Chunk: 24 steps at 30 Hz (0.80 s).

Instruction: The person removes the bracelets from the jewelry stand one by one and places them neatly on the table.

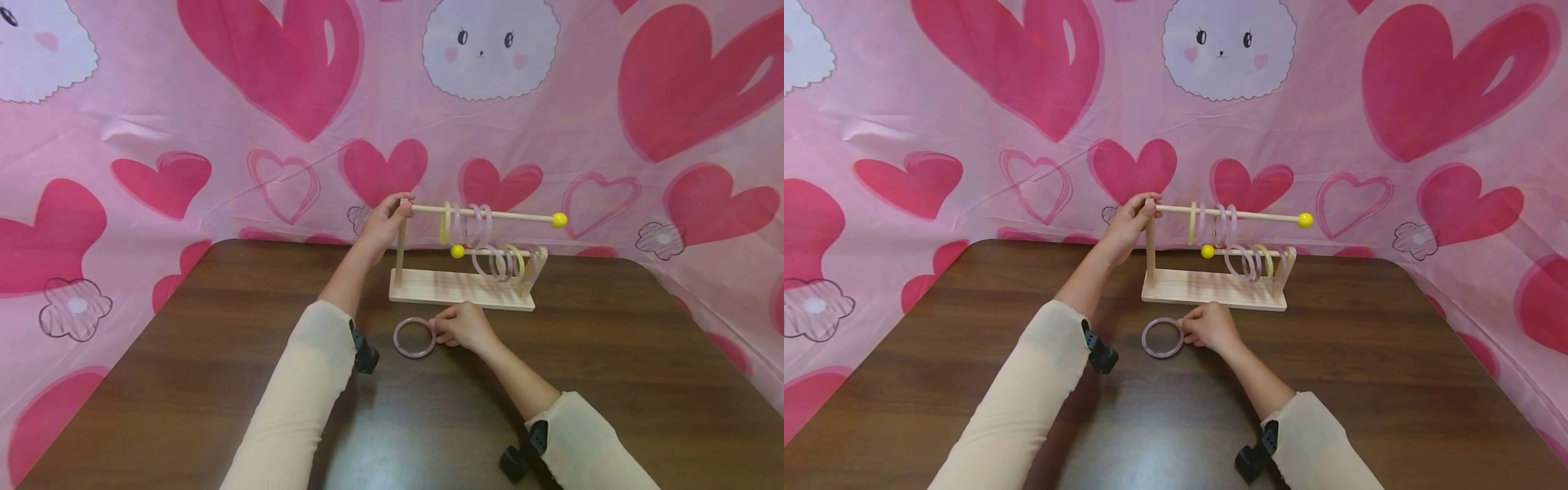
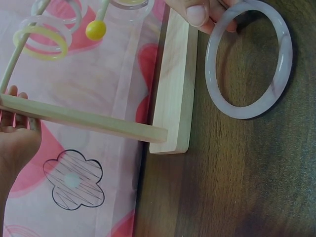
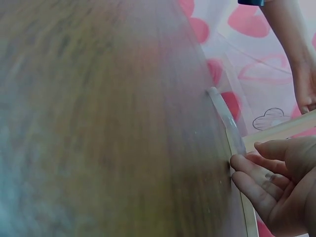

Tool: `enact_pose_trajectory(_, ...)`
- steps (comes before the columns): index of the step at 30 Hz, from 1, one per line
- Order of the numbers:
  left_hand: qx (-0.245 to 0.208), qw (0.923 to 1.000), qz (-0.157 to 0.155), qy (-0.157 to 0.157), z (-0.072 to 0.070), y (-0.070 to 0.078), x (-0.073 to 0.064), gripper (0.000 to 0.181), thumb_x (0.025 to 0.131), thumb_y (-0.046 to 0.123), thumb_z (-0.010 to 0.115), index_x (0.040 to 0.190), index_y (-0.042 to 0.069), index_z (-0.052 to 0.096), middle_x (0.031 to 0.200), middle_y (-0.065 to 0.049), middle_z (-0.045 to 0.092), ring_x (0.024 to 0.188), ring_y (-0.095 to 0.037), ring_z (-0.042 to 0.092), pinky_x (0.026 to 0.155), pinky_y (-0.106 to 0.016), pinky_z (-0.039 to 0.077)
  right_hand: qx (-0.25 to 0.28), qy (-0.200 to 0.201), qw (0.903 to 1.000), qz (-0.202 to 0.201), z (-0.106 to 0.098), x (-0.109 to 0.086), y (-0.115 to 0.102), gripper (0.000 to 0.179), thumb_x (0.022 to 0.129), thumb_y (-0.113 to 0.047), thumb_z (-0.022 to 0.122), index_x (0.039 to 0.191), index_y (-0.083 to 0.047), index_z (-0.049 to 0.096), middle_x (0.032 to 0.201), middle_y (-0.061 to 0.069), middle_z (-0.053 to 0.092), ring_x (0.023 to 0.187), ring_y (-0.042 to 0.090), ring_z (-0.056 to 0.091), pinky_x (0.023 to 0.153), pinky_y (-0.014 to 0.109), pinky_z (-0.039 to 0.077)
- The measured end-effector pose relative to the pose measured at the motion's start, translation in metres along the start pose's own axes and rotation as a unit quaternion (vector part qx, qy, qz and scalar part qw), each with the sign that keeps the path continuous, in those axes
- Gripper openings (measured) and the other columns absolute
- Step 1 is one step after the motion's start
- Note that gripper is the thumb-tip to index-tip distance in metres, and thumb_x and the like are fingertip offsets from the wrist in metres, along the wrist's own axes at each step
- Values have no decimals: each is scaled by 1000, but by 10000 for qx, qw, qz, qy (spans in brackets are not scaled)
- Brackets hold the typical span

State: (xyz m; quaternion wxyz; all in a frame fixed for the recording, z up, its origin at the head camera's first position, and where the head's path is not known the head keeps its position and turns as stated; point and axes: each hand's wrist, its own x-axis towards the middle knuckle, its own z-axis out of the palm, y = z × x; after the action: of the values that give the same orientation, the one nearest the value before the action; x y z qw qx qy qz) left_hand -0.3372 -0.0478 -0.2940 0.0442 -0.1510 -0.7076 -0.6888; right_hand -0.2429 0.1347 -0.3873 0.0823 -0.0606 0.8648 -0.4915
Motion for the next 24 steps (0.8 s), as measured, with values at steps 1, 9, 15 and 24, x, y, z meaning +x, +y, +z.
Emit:
enact_pose_trajectory(1,8,10000,-3,6,0,0,0,37,95,25,49,128,7,50,120,-14,57,109,-22,52,99,-37,33,-109,55,9999,-30,0,0,0,14,82,-10,66,84,2,72,67,10,68,58,19,66,52,30,53)
enact_pose_trajectory(9,-17,10000,58,19,1,-1,1,36,96,23,49,127,6,50,120,-15,56,109,-24,52,99,-37,33,-923,591,9934,-348,-2,-3,-2,21,82,-26,69,80,-5,75,62,2,67,55,15,64,49,27,50)
enact_pose_trajectory(15,-52,10000,46,-18,0,-1,1,37,96,23,49,128,5,49,122,-15,55,109,-24,52,99,-37,33,-829,597,9939,-427,-2,-3,-2,21,82,-25,69,80,-4,75,63,3,67,55,15,64,49,27,50)
enact_pose_trajectory(24,-55,10000,44,6,1,-1,0,35,96,23,49,127,6,50,125,-14,54,109,-24,52,99,-38,32,-881,767,9910,-658,-4,-3,-4,21,83,-24,69,89,-4,74,67,5,68,60,17,66,51,27,47)
